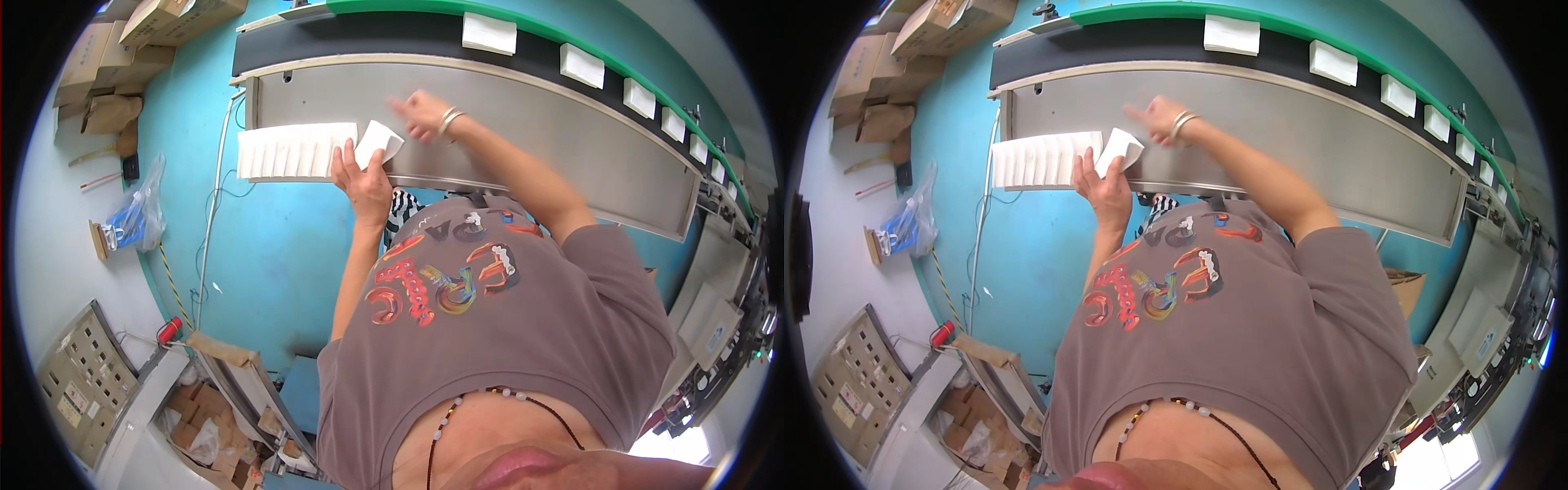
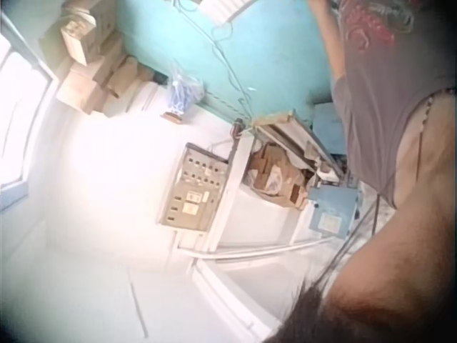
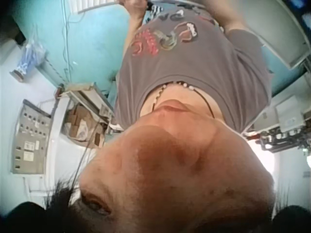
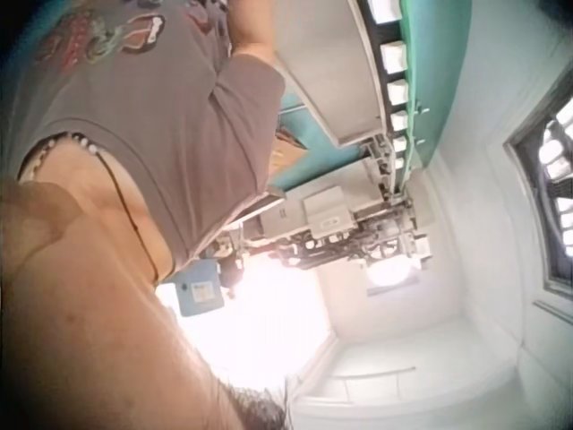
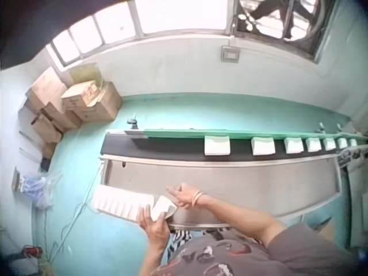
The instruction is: The person collects stacks of folded tissues from a machine, separates them into individual packets by hand to place onto a conveyor belt, and presses buttons on the control panel.
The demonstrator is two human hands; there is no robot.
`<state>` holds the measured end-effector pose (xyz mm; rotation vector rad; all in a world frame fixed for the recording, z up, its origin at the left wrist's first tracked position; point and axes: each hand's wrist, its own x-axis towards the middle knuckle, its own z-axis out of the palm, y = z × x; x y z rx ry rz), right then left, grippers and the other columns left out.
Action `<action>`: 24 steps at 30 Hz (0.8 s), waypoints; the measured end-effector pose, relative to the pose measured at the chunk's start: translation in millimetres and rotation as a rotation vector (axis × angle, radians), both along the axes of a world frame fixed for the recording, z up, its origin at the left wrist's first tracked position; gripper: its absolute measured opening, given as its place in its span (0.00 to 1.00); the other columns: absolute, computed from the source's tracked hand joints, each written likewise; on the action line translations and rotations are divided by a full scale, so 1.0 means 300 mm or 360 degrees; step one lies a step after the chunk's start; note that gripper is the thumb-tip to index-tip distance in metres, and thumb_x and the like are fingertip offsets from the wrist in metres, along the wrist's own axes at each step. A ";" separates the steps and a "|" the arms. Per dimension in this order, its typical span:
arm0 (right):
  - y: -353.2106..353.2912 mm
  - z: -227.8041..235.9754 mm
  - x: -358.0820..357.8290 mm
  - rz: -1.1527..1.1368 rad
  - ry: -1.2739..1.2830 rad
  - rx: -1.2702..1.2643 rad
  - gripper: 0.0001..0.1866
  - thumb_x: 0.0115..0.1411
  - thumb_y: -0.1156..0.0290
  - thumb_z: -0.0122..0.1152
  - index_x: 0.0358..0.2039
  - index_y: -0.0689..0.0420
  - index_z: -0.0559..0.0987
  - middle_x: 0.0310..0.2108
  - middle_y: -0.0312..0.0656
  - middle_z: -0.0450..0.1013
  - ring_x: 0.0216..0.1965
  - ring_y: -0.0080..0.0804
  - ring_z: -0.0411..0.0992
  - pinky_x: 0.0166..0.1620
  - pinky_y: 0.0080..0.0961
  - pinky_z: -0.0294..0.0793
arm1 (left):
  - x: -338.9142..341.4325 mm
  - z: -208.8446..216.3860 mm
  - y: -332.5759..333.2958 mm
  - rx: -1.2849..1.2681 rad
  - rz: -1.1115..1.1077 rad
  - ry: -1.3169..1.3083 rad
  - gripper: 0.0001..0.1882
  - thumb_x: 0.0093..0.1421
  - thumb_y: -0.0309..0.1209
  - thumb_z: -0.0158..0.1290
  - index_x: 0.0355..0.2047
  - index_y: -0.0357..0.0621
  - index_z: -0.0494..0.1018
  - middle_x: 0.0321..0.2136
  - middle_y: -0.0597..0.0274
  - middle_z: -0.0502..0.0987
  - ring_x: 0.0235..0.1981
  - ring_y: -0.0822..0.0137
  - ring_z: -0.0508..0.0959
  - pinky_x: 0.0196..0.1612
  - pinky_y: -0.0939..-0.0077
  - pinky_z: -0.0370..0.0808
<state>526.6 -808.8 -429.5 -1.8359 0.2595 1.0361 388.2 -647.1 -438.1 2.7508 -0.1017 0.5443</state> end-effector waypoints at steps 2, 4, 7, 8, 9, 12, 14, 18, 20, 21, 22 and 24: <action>0.073 0.045 -0.052 0.0226 0.0059 0.0111 0.34 0.50 0.48 0.61 0.45 0.66 0.68 0.30 0.45 0.73 0.35 0.33 0.75 0.27 0.27 0.78 | 0.000 0.001 -0.005 0.0155 -0.0066 -0.0024 0.12 0.48 0.26 0.57 0.36 0.47 0.75 0.56 0.49 0.60 0.59 0.44 0.55 0.59 0.52 0.52; 0.064 -0.092 -0.038 0.0158 -0.0099 0.0255 0.33 0.50 0.51 0.63 0.46 0.66 0.68 0.32 0.46 0.72 0.35 0.34 0.75 0.30 0.28 0.79 | 0.017 0.027 -0.002 0.0063 -0.0022 0.0019 0.12 0.49 0.27 0.56 0.36 0.45 0.75 0.55 0.48 0.60 0.59 0.44 0.55 0.59 0.51 0.53; -0.005 -0.153 0.075 -0.0276 -0.0201 0.0621 0.33 0.50 0.62 0.67 0.51 0.63 0.63 0.43 0.47 0.69 0.42 0.36 0.73 0.38 0.34 0.79 | 0.030 0.008 0.054 -0.0048 0.0156 0.0052 0.14 0.50 0.29 0.56 0.38 0.41 0.73 0.56 0.46 0.60 0.59 0.43 0.54 0.59 0.50 0.53; -0.052 -0.174 0.123 -0.0517 -0.0190 0.0773 0.32 0.53 0.66 0.66 0.53 0.62 0.60 0.46 0.47 0.68 0.45 0.38 0.72 0.42 0.38 0.78 | 0.032 0.003 0.068 -0.0079 0.0249 0.0032 0.16 0.51 0.29 0.55 0.40 0.39 0.73 0.56 0.45 0.59 0.60 0.43 0.54 0.59 0.49 0.53; -0.085 -0.135 0.170 -0.0762 -0.0237 0.0848 0.34 0.52 0.66 0.67 0.54 0.62 0.59 0.48 0.47 0.67 0.46 0.38 0.71 0.44 0.39 0.78 | 0.034 0.006 0.083 -0.0079 0.0257 0.0030 0.16 0.51 0.29 0.55 0.40 0.39 0.73 0.56 0.45 0.59 0.60 0.43 0.54 0.59 0.49 0.53; -0.218 -0.095 0.330 -0.1112 -0.0407 0.0678 0.30 0.56 0.68 0.63 0.53 0.67 0.60 0.47 0.47 0.68 0.47 0.37 0.71 0.45 0.35 0.78 | 0.043 0.009 0.108 -0.0072 0.0382 -0.0038 0.20 0.51 0.28 0.54 0.46 0.37 0.70 0.57 0.42 0.57 0.59 0.42 0.53 0.59 0.48 0.53; -0.362 -0.182 0.401 -0.0869 -0.0767 -0.0333 0.29 0.52 0.61 0.61 0.49 0.68 0.66 0.43 0.52 0.72 0.43 0.43 0.73 0.46 0.40 0.75 | 0.051 0.005 0.109 -0.0015 0.0275 0.0071 0.23 0.52 0.25 0.53 0.50 0.38 0.68 0.57 0.41 0.55 0.59 0.41 0.53 0.59 0.47 0.53; -0.268 -0.081 0.235 -0.0423 -0.1909 -0.1312 0.26 0.53 0.55 0.59 0.46 0.60 0.70 0.42 0.54 0.73 0.40 0.50 0.72 0.50 0.36 0.67 | 0.025 0.007 0.110 -0.0050 0.0289 0.0037 0.23 0.51 0.23 0.53 0.49 0.41 0.69 0.57 0.43 0.57 0.60 0.42 0.53 0.59 0.48 0.53; -0.138 0.013 0.132 -0.0393 -0.1297 -0.0561 0.22 0.55 0.53 0.58 0.37 0.60 0.73 0.34 0.53 0.75 0.37 0.49 0.73 0.43 0.38 0.71 | 0.014 0.022 0.101 -0.0035 0.0182 0.0015 0.20 0.50 0.23 0.54 0.45 0.45 0.73 0.57 0.45 0.58 0.60 0.43 0.53 0.59 0.50 0.53; -0.054 0.024 0.072 -0.0317 -0.1046 -0.0533 0.23 0.54 0.52 0.59 0.33 0.62 0.73 0.28 0.52 0.75 0.33 0.45 0.75 0.33 0.36 0.73 | 0.008 0.020 0.097 -0.0032 0.0184 0.0020 0.20 0.50 0.23 0.54 0.45 0.45 0.73 0.57 0.45 0.58 0.60 0.43 0.53 0.59 0.50 0.53; 0.015 0.078 0.044 -0.0188 -0.0209 -0.0100 0.23 0.54 0.52 0.59 0.31 0.63 0.73 0.25 0.49 0.75 0.30 0.38 0.75 0.25 0.31 0.73 | 0.004 0.016 0.090 0.0009 0.0105 -0.0009 0.17 0.49 0.23 0.54 0.42 0.46 0.74 0.56 0.46 0.59 0.60 0.43 0.54 0.59 0.51 0.53; 0.115 -0.040 0.009 0.0181 0.0220 0.0188 0.22 0.51 0.55 0.63 0.32 0.64 0.73 0.29 0.47 0.74 0.31 0.33 0.75 0.22 0.27 0.74 | 0.014 0.007 0.078 0.0115 -0.0018 -0.0067 0.10 0.48 0.26 0.57 0.34 0.46 0.76 0.56 0.47 0.60 0.59 0.43 0.55 0.59 0.51 0.52</action>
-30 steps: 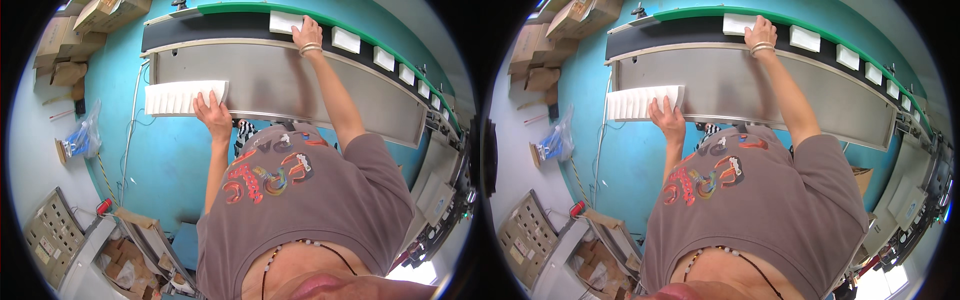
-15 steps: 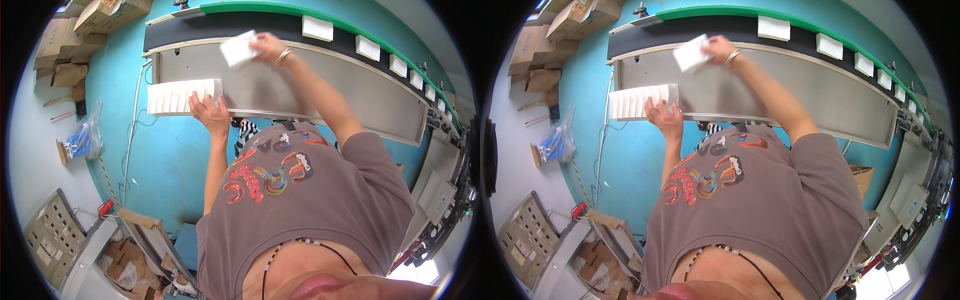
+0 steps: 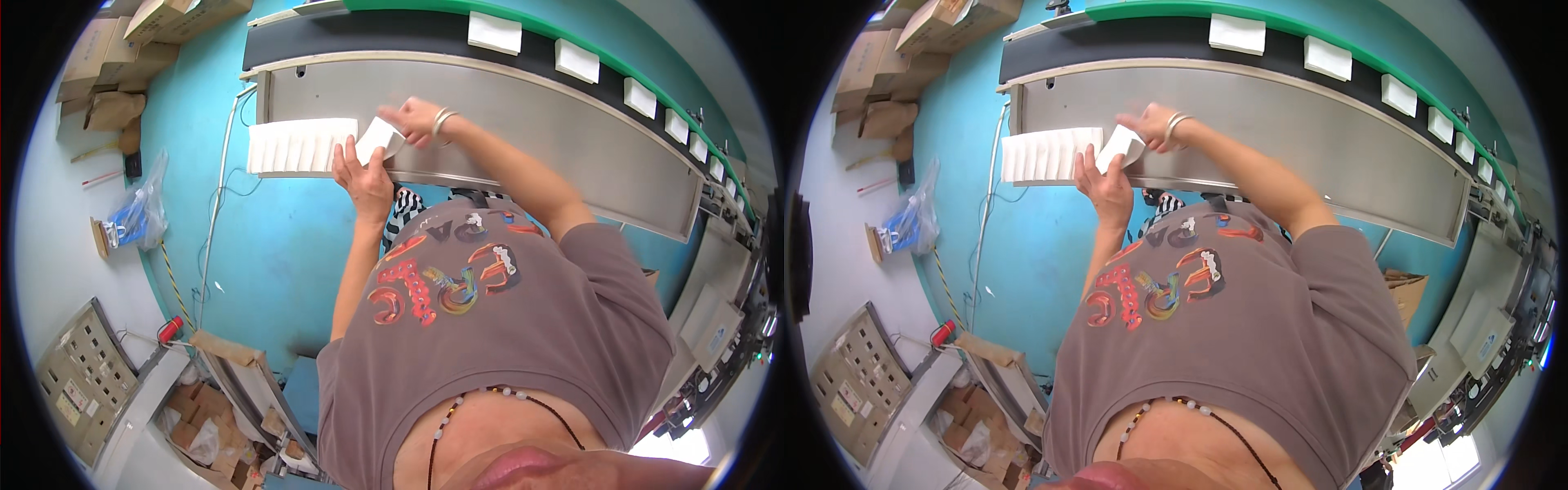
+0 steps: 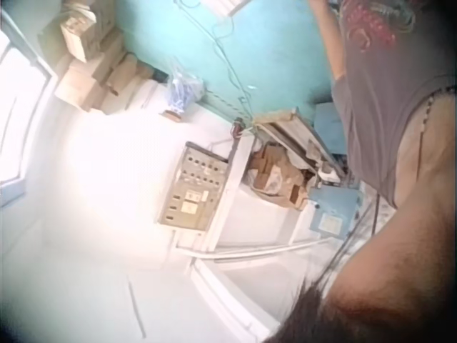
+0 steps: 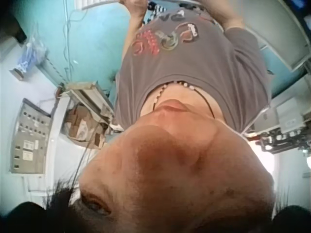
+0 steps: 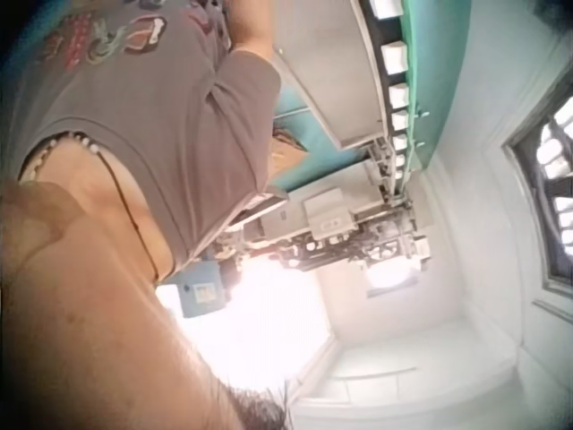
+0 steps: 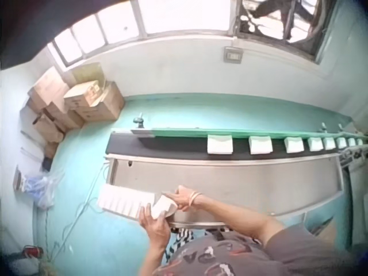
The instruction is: The person collects stacks of folded tissues from a machine, separates them into individual packets by hand to place onto a conveyor belt, and presses buttons on the control panel.
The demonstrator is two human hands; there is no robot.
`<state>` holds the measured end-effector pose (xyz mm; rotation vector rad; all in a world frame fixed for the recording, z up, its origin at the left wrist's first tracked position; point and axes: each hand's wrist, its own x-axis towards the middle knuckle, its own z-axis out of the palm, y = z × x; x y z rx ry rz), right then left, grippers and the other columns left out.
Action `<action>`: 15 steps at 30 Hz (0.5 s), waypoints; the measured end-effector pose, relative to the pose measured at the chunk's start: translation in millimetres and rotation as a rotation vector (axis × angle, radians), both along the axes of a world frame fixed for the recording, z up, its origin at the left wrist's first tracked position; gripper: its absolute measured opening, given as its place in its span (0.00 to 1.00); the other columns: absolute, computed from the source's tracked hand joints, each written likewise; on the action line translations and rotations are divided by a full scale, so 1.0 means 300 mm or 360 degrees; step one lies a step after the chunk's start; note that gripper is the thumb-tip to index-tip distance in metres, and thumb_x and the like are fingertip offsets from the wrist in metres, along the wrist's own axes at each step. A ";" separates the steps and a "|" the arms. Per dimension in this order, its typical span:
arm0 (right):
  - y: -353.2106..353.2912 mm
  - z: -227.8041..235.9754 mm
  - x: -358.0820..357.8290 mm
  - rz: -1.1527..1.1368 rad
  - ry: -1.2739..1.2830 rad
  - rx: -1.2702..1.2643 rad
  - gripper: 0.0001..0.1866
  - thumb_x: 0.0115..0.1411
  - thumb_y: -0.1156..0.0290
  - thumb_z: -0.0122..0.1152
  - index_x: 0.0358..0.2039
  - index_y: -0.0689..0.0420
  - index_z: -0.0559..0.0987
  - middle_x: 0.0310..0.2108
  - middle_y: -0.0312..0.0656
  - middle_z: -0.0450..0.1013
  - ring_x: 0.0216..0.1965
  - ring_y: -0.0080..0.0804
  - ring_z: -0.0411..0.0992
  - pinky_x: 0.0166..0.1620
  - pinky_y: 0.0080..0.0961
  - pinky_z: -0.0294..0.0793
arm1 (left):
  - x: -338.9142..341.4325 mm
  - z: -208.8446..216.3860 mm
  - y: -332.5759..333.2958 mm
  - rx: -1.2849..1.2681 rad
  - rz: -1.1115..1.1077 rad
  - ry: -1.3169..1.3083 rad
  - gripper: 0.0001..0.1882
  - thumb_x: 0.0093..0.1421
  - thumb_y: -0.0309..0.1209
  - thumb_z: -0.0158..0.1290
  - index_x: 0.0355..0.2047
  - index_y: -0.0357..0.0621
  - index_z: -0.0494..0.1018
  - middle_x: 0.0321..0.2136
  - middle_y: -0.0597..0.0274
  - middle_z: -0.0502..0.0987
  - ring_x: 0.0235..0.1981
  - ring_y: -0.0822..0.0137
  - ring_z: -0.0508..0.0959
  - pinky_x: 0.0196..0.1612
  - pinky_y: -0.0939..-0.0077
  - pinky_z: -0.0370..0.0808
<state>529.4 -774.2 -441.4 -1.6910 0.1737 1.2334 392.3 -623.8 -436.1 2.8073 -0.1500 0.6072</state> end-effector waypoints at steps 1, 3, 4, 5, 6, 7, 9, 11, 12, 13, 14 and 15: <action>0.015 -0.020 -0.011 -0.0013 -0.0003 -0.0003 0.22 0.51 0.55 0.63 0.32 0.64 0.73 0.29 0.47 0.74 0.31 0.33 0.75 0.22 0.27 0.74 | 0.006 0.015 -0.007 -0.0003 -0.0013 -0.0003 0.10 0.48 0.26 0.57 0.34 0.46 0.76 0.56 0.47 0.60 0.59 0.43 0.55 0.59 0.51 0.52; 0.037 -0.052 -0.034 -0.0081 -0.0436 0.0155 0.21 0.48 0.59 0.66 0.35 0.64 0.74 0.32 0.48 0.73 0.33 0.34 0.75 0.26 0.26 0.77 | 0.014 0.055 -0.010 -0.0133 0.0018 0.0103 0.09 0.48 0.31 0.60 0.31 0.45 0.75 0.56 0.47 0.60 0.59 0.43 0.56 0.59 0.51 0.53; 0.024 -0.081 0.007 -0.0079 -0.0360 0.0194 0.28 0.45 0.62 0.68 0.43 0.65 0.71 0.37 0.48 0.72 0.36 0.34 0.74 0.33 0.29 0.79 | 0.019 0.052 0.003 -0.0140 0.0078 0.0144 0.14 0.47 0.35 0.61 0.32 0.42 0.73 0.56 0.46 0.59 0.59 0.42 0.55 0.58 0.51 0.53; -0.005 -0.105 0.042 -0.0083 -0.0369 0.0193 0.28 0.45 0.62 0.68 0.43 0.65 0.71 0.37 0.48 0.72 0.36 0.34 0.74 0.33 0.29 0.79 | 0.025 0.034 0.029 -0.0141 0.0073 0.0135 0.14 0.47 0.35 0.61 0.32 0.42 0.73 0.56 0.46 0.59 0.59 0.42 0.55 0.58 0.51 0.53; -0.025 -0.085 0.075 -0.0358 -0.0387 0.0300 0.29 0.46 0.63 0.68 0.46 0.65 0.69 0.40 0.48 0.72 0.38 0.35 0.74 0.35 0.30 0.79 | 0.027 0.005 0.069 -0.0114 0.0190 0.0099 0.15 0.48 0.35 0.61 0.33 0.40 0.72 0.56 0.45 0.59 0.59 0.42 0.55 0.58 0.50 0.54; -0.059 -0.063 0.113 -0.0644 -0.0403 0.0400 0.31 0.48 0.63 0.67 0.49 0.64 0.67 0.42 0.48 0.71 0.40 0.35 0.73 0.38 0.32 0.78 | 0.034 -0.013 0.093 -0.0092 0.0296 0.0063 0.17 0.48 0.34 0.60 0.35 0.38 0.71 0.56 0.44 0.58 0.59 0.42 0.55 0.58 0.49 0.54; -0.132 -0.033 0.229 -0.0986 -0.0516 0.0470 0.33 0.50 0.66 0.65 0.53 0.64 0.63 0.45 0.47 0.69 0.43 0.35 0.72 0.41 0.33 0.77 | 0.049 0.005 0.117 -0.0109 0.0367 0.0032 0.20 0.50 0.31 0.58 0.42 0.36 0.69 0.56 0.42 0.58 0.59 0.42 0.54 0.58 0.48 0.55; -0.234 -0.083 0.353 -0.1275 -0.0563 0.0504 0.31 0.51 0.68 0.64 0.53 0.64 0.63 0.46 0.47 0.69 0.44 0.36 0.71 0.42 0.34 0.77 | 0.065 0.003 0.128 -0.0104 0.0357 0.0064 0.22 0.51 0.27 0.55 0.47 0.36 0.68 0.56 0.41 0.57 0.58 0.42 0.55 0.58 0.48 0.55; -0.281 -0.099 0.388 -0.1261 -0.0665 0.0257 0.31 0.52 0.66 0.63 0.53 0.64 0.62 0.46 0.48 0.69 0.45 0.38 0.72 0.43 0.36 0.77 | 0.060 0.000 0.130 -0.0104 0.0356 0.0067 0.22 0.51 0.27 0.55 0.47 0.36 0.68 0.56 0.41 0.57 0.58 0.42 0.55 0.58 0.48 0.55; -0.295 -0.076 0.403 -0.1232 -0.0764 0.0017 0.31 0.53 0.65 0.62 0.53 0.64 0.62 0.47 0.50 0.69 0.45 0.41 0.72 0.44 0.38 0.76 | 0.055 -0.008 0.140 -0.0106 0.0297 0.0080 0.23 0.51 0.25 0.54 0.49 0.37 0.67 0.56 0.41 0.57 0.58 0.42 0.55 0.58 0.49 0.55; -0.309 -0.061 0.395 -0.1086 -0.0975 -0.0505 0.29 0.54 0.63 0.59 0.52 0.64 0.63 0.48 0.53 0.69 0.44 0.45 0.72 0.46 0.38 0.74 | 0.052 -0.013 0.147 -0.0107 0.0237 0.0094 0.24 0.51 0.24 0.53 0.51 0.38 0.67 0.56 0.41 0.57 0.58 0.42 0.55 0.58 0.49 0.55; -0.304 -0.022 0.366 -0.0909 -0.1170 -0.1025 0.27 0.56 0.62 0.57 0.51 0.65 0.65 0.48 0.55 0.69 0.44 0.48 0.72 0.48 0.38 0.73 | 0.051 -0.013 0.150 -0.0104 0.0247 0.0097 0.24 0.51 0.24 0.53 0.51 0.38 0.67 0.56 0.41 0.57 0.58 0.42 0.55 0.58 0.49 0.55</action>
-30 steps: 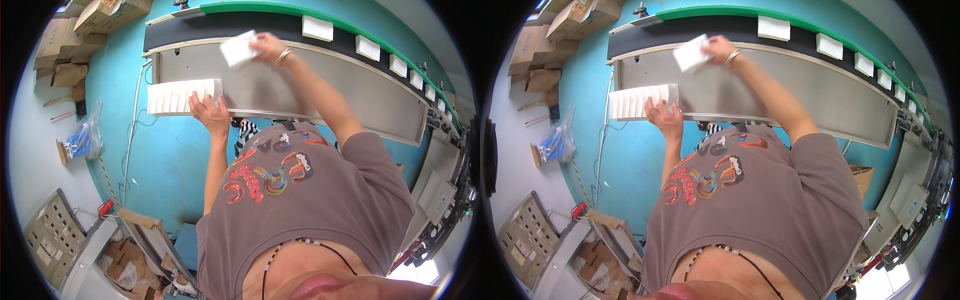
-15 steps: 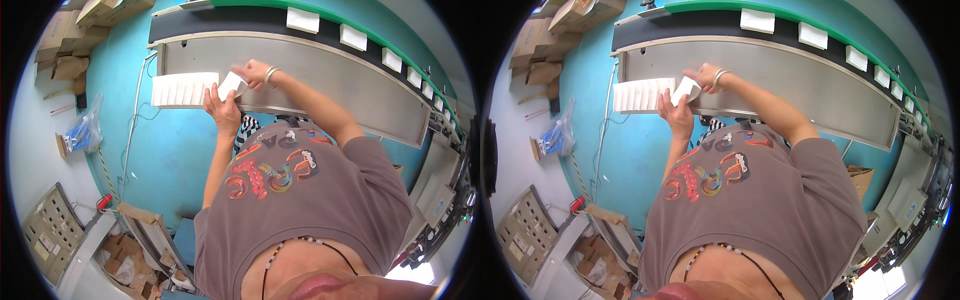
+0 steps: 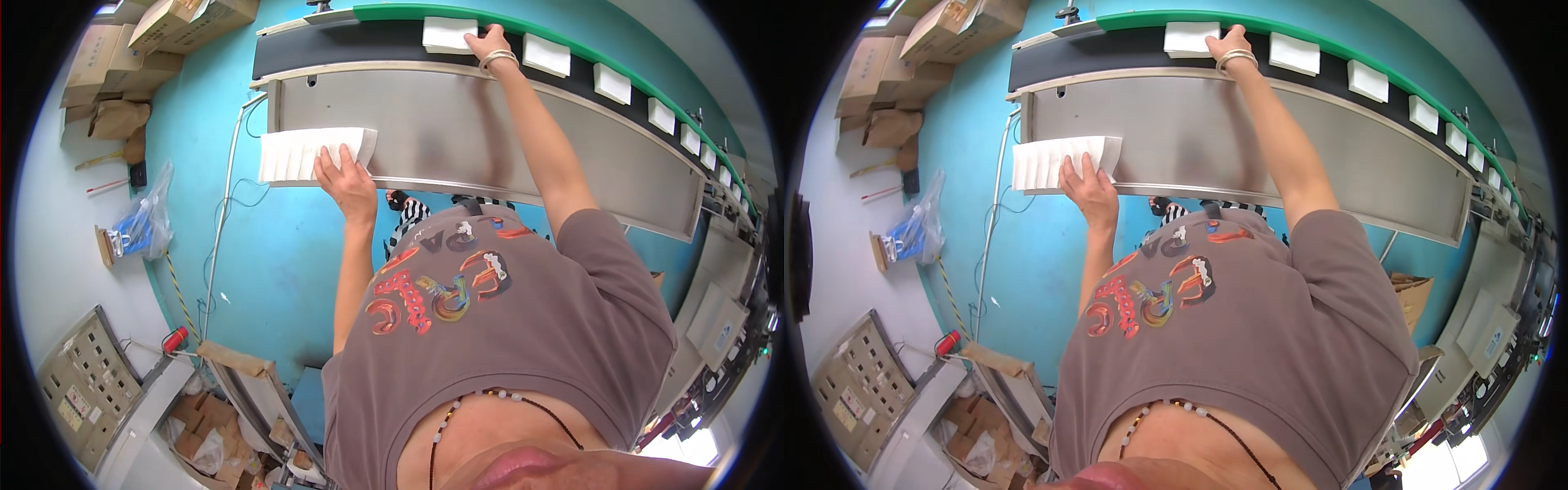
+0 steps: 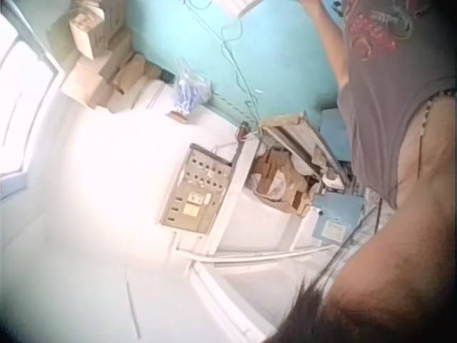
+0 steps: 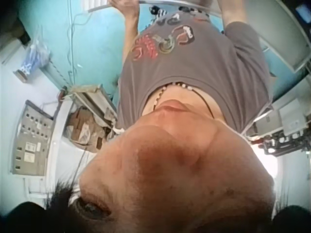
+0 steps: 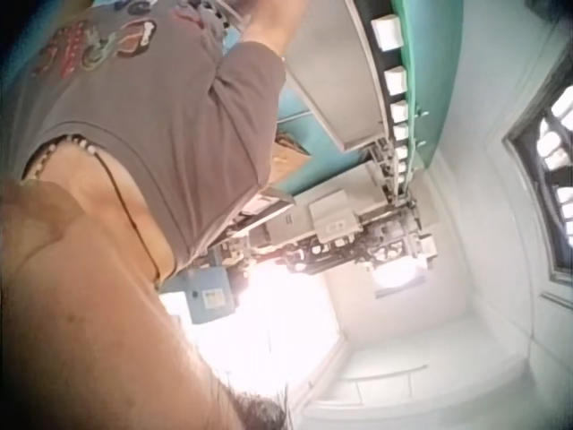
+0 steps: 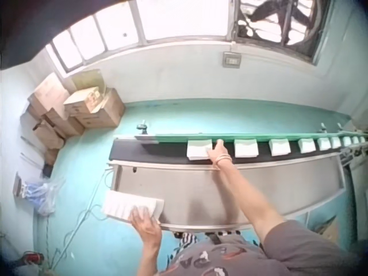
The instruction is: The person collects stacks of folded tissues from a machine, separates them into individual packets by hand to place onto a conveyor belt, and presses buttons on the control panel.
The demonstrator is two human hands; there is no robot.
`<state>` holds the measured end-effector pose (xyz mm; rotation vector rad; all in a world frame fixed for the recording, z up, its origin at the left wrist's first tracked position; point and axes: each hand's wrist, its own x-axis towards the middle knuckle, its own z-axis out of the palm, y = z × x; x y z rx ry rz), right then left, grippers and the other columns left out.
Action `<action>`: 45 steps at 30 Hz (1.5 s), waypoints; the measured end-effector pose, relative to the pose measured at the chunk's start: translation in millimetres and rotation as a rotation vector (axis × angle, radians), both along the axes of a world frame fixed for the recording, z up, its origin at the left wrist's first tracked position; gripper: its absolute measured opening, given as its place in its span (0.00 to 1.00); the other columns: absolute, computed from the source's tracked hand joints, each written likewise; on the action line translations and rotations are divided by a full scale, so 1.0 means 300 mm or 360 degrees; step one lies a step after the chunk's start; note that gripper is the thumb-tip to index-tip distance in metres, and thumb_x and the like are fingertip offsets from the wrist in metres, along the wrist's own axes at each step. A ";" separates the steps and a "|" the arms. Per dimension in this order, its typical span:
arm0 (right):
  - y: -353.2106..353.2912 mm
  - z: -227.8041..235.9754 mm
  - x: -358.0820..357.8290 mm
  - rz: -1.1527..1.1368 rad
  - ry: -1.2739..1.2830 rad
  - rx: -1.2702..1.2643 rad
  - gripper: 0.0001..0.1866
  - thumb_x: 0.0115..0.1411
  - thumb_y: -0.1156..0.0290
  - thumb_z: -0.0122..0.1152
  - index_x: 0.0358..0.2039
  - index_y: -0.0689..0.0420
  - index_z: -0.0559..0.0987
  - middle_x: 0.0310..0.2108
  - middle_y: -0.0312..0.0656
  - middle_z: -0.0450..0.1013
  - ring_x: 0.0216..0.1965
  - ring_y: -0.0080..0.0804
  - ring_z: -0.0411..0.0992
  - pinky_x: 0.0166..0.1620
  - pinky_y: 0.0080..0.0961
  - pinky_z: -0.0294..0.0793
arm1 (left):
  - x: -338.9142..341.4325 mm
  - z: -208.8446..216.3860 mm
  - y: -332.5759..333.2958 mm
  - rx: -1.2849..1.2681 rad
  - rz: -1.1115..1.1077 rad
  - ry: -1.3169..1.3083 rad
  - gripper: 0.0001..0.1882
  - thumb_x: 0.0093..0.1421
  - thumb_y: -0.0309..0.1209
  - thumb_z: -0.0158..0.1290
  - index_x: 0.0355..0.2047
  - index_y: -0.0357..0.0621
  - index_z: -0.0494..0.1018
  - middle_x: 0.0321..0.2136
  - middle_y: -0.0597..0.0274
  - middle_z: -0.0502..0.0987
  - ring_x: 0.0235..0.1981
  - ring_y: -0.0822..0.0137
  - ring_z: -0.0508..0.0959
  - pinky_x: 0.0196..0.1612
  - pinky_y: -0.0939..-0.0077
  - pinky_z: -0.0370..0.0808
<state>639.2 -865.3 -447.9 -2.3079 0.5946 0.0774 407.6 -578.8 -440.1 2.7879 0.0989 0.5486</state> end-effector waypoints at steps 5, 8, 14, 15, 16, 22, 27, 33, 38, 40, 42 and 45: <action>0.149 0.049 -0.207 0.0530 -0.0159 -0.0091 0.28 0.52 0.48 0.59 0.38 0.63 0.72 0.35 0.53 0.75 0.38 0.48 0.74 0.42 0.38 0.72 | -0.014 0.043 -0.043 -0.0079 -0.0108 -0.0005 0.21 0.48 0.21 0.54 0.44 0.48 0.74 0.56 0.46 0.58 0.59 0.43 0.54 0.59 0.50 0.53; 0.363 0.064 -0.325 0.0851 0.0892 0.0703 0.28 0.50 0.46 0.60 0.31 0.64 0.75 0.28 0.48 0.75 0.29 0.37 0.76 0.26 0.31 0.75 | -0.026 0.008 -0.052 0.0040 -0.0268 -0.0069 0.16 0.46 0.22 0.56 0.37 0.50 0.77 0.56 0.48 0.60 0.59 0.44 0.54 0.59 0.51 0.52; 0.390 -0.026 -0.299 0.1158 0.0769 0.0906 0.31 0.50 0.55 0.67 0.45 0.64 0.68 0.37 0.46 0.72 0.38 0.32 0.73 0.30 0.28 0.78 | 0.008 0.030 -0.004 -0.0072 -0.0167 -0.0007 0.15 0.49 0.29 0.57 0.39 0.41 0.73 0.55 0.45 0.60 0.59 0.43 0.55 0.59 0.50 0.53; 0.358 -0.040 -0.256 0.0867 0.0585 0.1163 0.33 0.48 0.57 0.68 0.47 0.65 0.67 0.38 0.46 0.73 0.37 0.33 0.74 0.32 0.29 0.78 | 0.022 0.011 0.025 -0.0068 -0.0044 -0.0050 0.18 0.50 0.30 0.57 0.42 0.38 0.71 0.55 0.44 0.59 0.58 0.43 0.55 0.58 0.49 0.53; 0.320 -0.052 -0.214 0.0565 0.0398 0.1406 0.34 0.47 0.58 0.68 0.49 0.67 0.67 0.38 0.47 0.74 0.37 0.34 0.74 0.34 0.30 0.78 | 0.030 0.010 0.040 -0.0070 -0.0047 -0.0053 0.18 0.50 0.30 0.57 0.42 0.38 0.71 0.55 0.44 0.59 0.58 0.43 0.55 0.58 0.49 0.53; 0.050 0.024 0.025 0.0065 0.0136 0.0657 0.34 0.52 0.60 0.63 0.54 0.64 0.62 0.44 0.51 0.72 0.46 0.35 0.72 0.45 0.29 0.75 | 0.043 0.014 0.076 -0.0023 -0.0080 0.0018 0.23 0.51 0.24 0.54 0.49 0.36 0.67 0.56 0.40 0.56 0.57 0.41 0.55 0.57 0.47 0.55; 0.134 0.030 -0.134 0.0408 -0.0557 -0.0435 0.22 0.56 0.55 0.56 0.42 0.61 0.71 0.35 0.53 0.75 0.39 0.51 0.73 0.44 0.40 0.72 | 0.022 0.039 0.063 -0.0049 -0.0093 -0.0020 0.22 0.50 0.23 0.54 0.47 0.43 0.71 0.56 0.43 0.58 0.59 0.43 0.54 0.58 0.49 0.54; 0.478 0.098 -0.332 0.0706 0.1001 0.0796 0.26 0.51 0.53 0.63 0.42 0.60 0.72 0.29 0.48 0.75 0.35 0.38 0.75 0.31 0.35 0.77 | -0.002 0.023 0.019 0.0058 -0.0316 -0.0024 0.14 0.48 0.25 0.57 0.38 0.47 0.75 0.56 0.46 0.59 0.60 0.44 0.54 0.59 0.51 0.52; 0.444 -0.066 -0.279 0.0980 0.0688 0.1158 0.35 0.46 0.61 0.69 0.51 0.63 0.65 0.43 0.51 0.70 0.39 0.36 0.74 0.32 0.32 0.79 | 0.035 0.037 0.056 -0.0055 -0.0150 0.0007 0.16 0.47 0.36 0.62 0.33 0.41 0.73 0.56 0.45 0.59 0.60 0.42 0.53 0.59 0.50 0.52; 0.388 -0.057 -0.206 0.0795 0.0559 0.1353 0.32 0.48 0.63 0.68 0.50 0.63 0.65 0.41 0.47 0.72 0.40 0.36 0.73 0.36 0.33 0.79 | 0.046 0.026 0.101 -0.0058 -0.0059 -0.0034 0.19 0.49 0.33 0.60 0.39 0.37 0.71 0.56 0.43 0.57 0.59 0.42 0.53 0.59 0.49 0.52; 0.303 -0.024 -0.096 0.0253 0.0137 0.1603 0.28 0.52 0.64 0.66 0.49 0.64 0.68 0.43 0.45 0.72 0.42 0.35 0.72 0.41 0.29 0.77 | 0.059 0.025 0.131 -0.0063 0.0110 -0.0049 0.22 0.51 0.29 0.57 0.47 0.36 0.68 0.57 0.41 0.56 0.58 0.41 0.54 0.58 0.48 0.53; 0.143 -0.043 0.043 0.0087 -0.0043 0.0988 0.34 0.52 0.57 0.63 0.51 0.69 0.66 0.46 0.52 0.70 0.40 0.36 0.75 0.38 0.29 0.77 | 0.064 0.007 0.146 -0.0027 0.0006 0.0012 0.25 0.52 0.26 0.54 0.51 0.36 0.66 0.57 0.41 0.55 0.58 0.41 0.54 0.58 0.47 0.54</action>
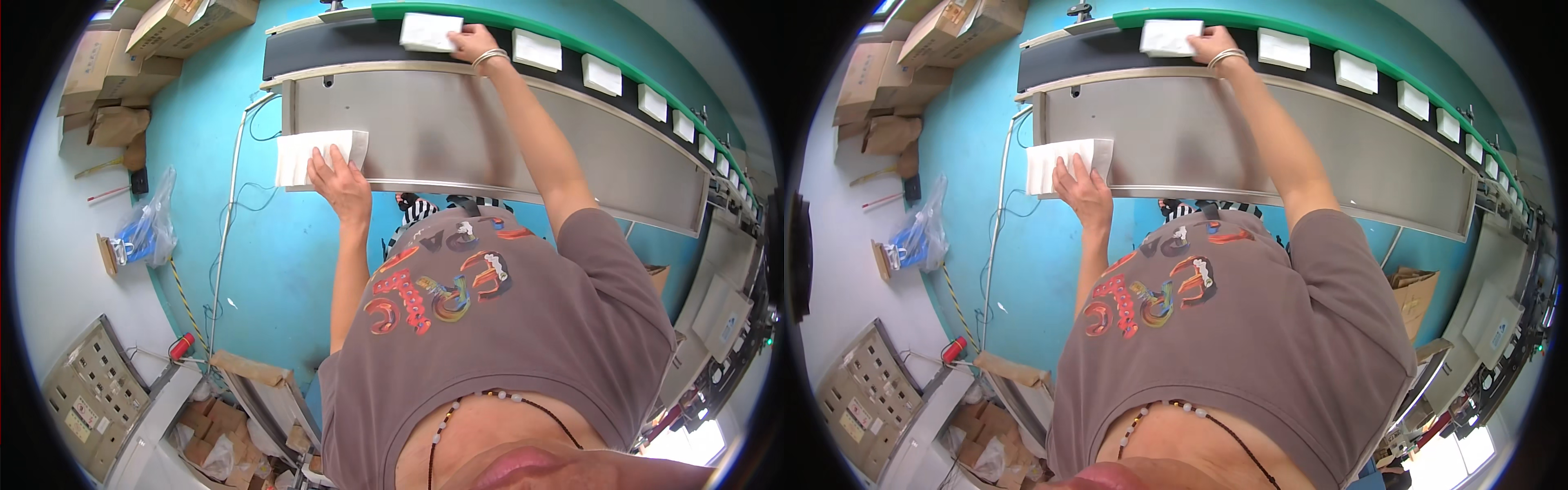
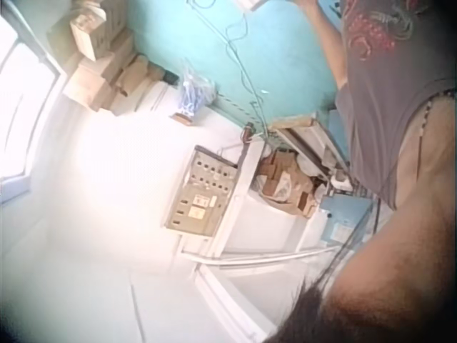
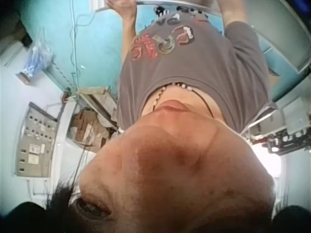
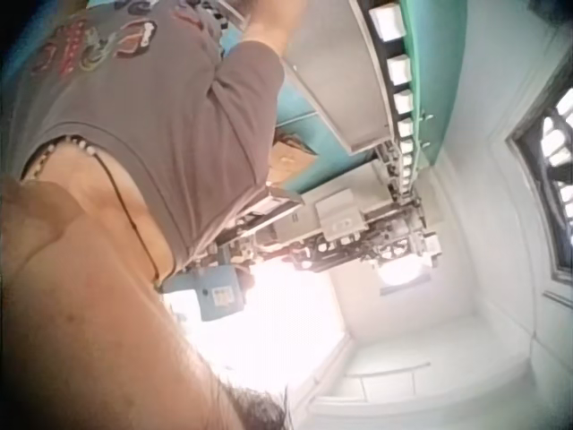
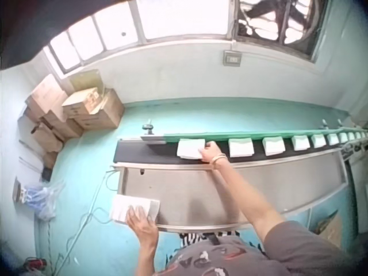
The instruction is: The person collects stacks of folded tissues from a machine, separates them into individual packets by hand to place onto a conveyor belt, and presses buttons on the control panel.
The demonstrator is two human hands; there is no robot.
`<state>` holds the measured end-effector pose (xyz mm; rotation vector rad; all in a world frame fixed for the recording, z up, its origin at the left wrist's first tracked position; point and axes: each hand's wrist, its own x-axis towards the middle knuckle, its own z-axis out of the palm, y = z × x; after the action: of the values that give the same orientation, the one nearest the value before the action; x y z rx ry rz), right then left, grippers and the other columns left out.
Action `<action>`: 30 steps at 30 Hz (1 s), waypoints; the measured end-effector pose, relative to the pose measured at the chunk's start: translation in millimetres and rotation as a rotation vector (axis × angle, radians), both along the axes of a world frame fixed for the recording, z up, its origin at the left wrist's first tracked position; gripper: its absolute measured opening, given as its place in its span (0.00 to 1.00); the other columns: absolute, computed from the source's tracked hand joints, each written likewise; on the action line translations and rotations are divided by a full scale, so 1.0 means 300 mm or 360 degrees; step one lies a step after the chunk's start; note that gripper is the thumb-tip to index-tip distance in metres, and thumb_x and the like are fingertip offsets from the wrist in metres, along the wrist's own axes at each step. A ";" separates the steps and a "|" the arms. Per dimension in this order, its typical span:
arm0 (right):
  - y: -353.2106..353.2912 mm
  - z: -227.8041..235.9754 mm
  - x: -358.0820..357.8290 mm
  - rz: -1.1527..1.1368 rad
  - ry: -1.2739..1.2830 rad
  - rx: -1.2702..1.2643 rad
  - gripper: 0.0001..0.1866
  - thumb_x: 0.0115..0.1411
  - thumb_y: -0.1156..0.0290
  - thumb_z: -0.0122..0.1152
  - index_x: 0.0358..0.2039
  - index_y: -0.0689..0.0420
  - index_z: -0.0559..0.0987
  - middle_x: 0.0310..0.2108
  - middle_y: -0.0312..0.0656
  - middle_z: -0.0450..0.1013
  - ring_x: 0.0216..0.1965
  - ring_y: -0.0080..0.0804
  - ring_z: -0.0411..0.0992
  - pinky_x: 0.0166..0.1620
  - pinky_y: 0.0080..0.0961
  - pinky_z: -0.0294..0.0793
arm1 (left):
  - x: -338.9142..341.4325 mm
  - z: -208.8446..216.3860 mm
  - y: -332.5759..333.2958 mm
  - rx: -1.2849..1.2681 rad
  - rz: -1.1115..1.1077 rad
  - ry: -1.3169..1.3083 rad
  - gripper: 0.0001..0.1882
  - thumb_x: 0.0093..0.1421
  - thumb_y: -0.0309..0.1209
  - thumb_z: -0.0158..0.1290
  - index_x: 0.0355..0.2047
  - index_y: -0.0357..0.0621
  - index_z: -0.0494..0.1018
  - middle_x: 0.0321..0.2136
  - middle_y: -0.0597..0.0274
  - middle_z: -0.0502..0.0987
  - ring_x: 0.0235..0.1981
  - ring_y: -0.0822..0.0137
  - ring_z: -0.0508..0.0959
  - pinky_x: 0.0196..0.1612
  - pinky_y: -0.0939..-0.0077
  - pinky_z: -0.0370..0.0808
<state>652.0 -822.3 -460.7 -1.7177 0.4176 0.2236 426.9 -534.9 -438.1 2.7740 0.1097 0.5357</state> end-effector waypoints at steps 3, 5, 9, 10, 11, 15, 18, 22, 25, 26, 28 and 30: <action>-0.024 0.016 -0.020 -0.0070 -0.0224 -0.1327 0.29 0.53 0.56 0.60 0.48 0.65 0.68 0.41 0.55 0.73 0.46 0.47 0.71 0.48 0.36 0.72 | -0.009 0.007 0.003 0.0046 -0.0042 0.0009 0.24 0.51 0.25 0.54 0.51 0.39 0.67 0.57 0.42 0.56 0.58 0.42 0.54 0.58 0.47 0.53; 0.052 0.074 -0.118 0.0045 -0.0566 -0.1559 0.22 0.55 0.57 0.58 0.44 0.60 0.72 0.36 0.53 0.75 0.46 0.51 0.70 0.48 0.39 0.70 | -0.026 0.014 -0.005 0.0042 -0.0024 -0.0003 0.24 0.51 0.24 0.54 0.51 0.41 0.69 0.57 0.43 0.56 0.58 0.42 0.54 0.58 0.48 0.53; 0.290 0.134 -0.301 0.0603 0.0105 -0.0610 0.24 0.55 0.49 0.57 0.35 0.61 0.74 0.25 0.48 0.75 0.29 0.42 0.75 0.31 0.32 0.75 | -0.049 0.000 -0.034 0.0043 -0.0207 -0.0030 0.17 0.49 0.24 0.55 0.42 0.46 0.75 0.57 0.47 0.58 0.59 0.43 0.54 0.59 0.50 0.52; 0.350 0.150 -0.329 0.0812 0.0547 -0.0243 0.27 0.54 0.47 0.58 0.36 0.63 0.73 0.24 0.47 0.75 0.28 0.38 0.75 0.28 0.28 0.75 | -0.048 -0.008 -0.042 0.0110 -0.0286 -0.0083 0.15 0.49 0.24 0.56 0.39 0.47 0.76 0.57 0.47 0.59 0.59 0.43 0.54 0.59 0.50 0.51; 0.401 0.126 -0.338 0.1027 0.0661 -0.0141 0.27 0.53 0.49 0.60 0.38 0.64 0.72 0.25 0.46 0.74 0.30 0.35 0.75 0.26 0.27 0.75 | -0.045 -0.008 -0.051 0.0111 -0.0299 -0.0086 0.15 0.49 0.24 0.56 0.39 0.47 0.76 0.57 0.47 0.59 0.59 0.43 0.54 0.59 0.50 0.51; 0.424 -0.030 -0.348 0.1220 0.0289 -0.0104 0.25 0.47 0.56 0.66 0.36 0.66 0.76 0.28 0.46 0.75 0.28 0.35 0.76 0.28 0.29 0.77 | -0.035 0.029 -0.061 -0.0025 -0.0292 0.0014 0.10 0.48 0.31 0.59 0.31 0.45 0.75 0.55 0.46 0.60 0.59 0.43 0.55 0.59 0.50 0.51; 0.350 -0.058 -0.243 0.0720 0.0205 0.0259 0.24 0.47 0.62 0.66 0.42 0.64 0.74 0.36 0.47 0.74 0.37 0.35 0.74 0.33 0.28 0.77 | -0.008 0.002 0.016 0.0043 -0.0052 -0.0058 0.15 0.51 0.31 0.58 0.38 0.38 0.72 0.56 0.43 0.58 0.58 0.43 0.55 0.58 0.49 0.52; 0.159 -0.006 -0.019 0.0462 -0.0169 -0.0271 0.29 0.51 0.57 0.64 0.45 0.67 0.72 0.40 0.49 0.75 0.41 0.33 0.73 0.46 0.30 0.72 | 0.032 0.005 0.059 0.0063 0.0088 -0.0058 0.23 0.52 0.25 0.52 0.51 0.35 0.66 0.57 0.40 0.55 0.58 0.41 0.55 0.57 0.48 0.56; 0.048 -0.012 0.064 -0.0025 0.0082 -0.0751 0.31 0.50 0.55 0.63 0.47 0.64 0.68 0.44 0.52 0.73 0.45 0.44 0.73 0.49 0.34 0.71 | 0.036 0.002 0.077 0.0122 -0.0010 0.0001 0.23 0.52 0.23 0.52 0.50 0.35 0.66 0.56 0.40 0.56 0.58 0.41 0.55 0.58 0.48 0.55; 0.059 0.034 0.029 -0.0016 -0.0040 -0.1071 0.30 0.50 0.55 0.62 0.47 0.62 0.67 0.45 0.52 0.72 0.45 0.46 0.72 0.49 0.35 0.71 | 0.037 0.002 0.080 0.0121 -0.0003 0.0003 0.23 0.52 0.23 0.52 0.50 0.35 0.66 0.56 0.40 0.56 0.58 0.41 0.55 0.58 0.48 0.55; 0.093 0.044 -0.054 -0.0021 -0.0563 -0.1644 0.25 0.53 0.55 0.60 0.44 0.59 0.70 0.41 0.52 0.74 0.41 0.48 0.73 0.45 0.39 0.72 | 0.024 0.002 0.067 0.0051 -0.0031 -0.0058 0.22 0.51 0.23 0.53 0.49 0.39 0.69 0.57 0.42 0.56 0.58 0.41 0.55 0.58 0.48 0.55; 0.160 0.092 -0.124 0.0275 -0.0482 -0.1293 0.22 0.55 0.53 0.57 0.38 0.60 0.73 0.34 0.52 0.76 0.36 0.47 0.74 0.41 0.41 0.72 | 0.013 0.010 0.054 0.0045 -0.0061 -0.0052 0.22 0.50 0.23 0.54 0.48 0.42 0.70 0.57 0.43 0.57 0.58 0.41 0.54 0.58 0.49 0.54</action>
<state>614.9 -774.3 -433.1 -2.5430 0.1288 -0.1084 430.9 -518.5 -435.0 2.7873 0.0417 0.5766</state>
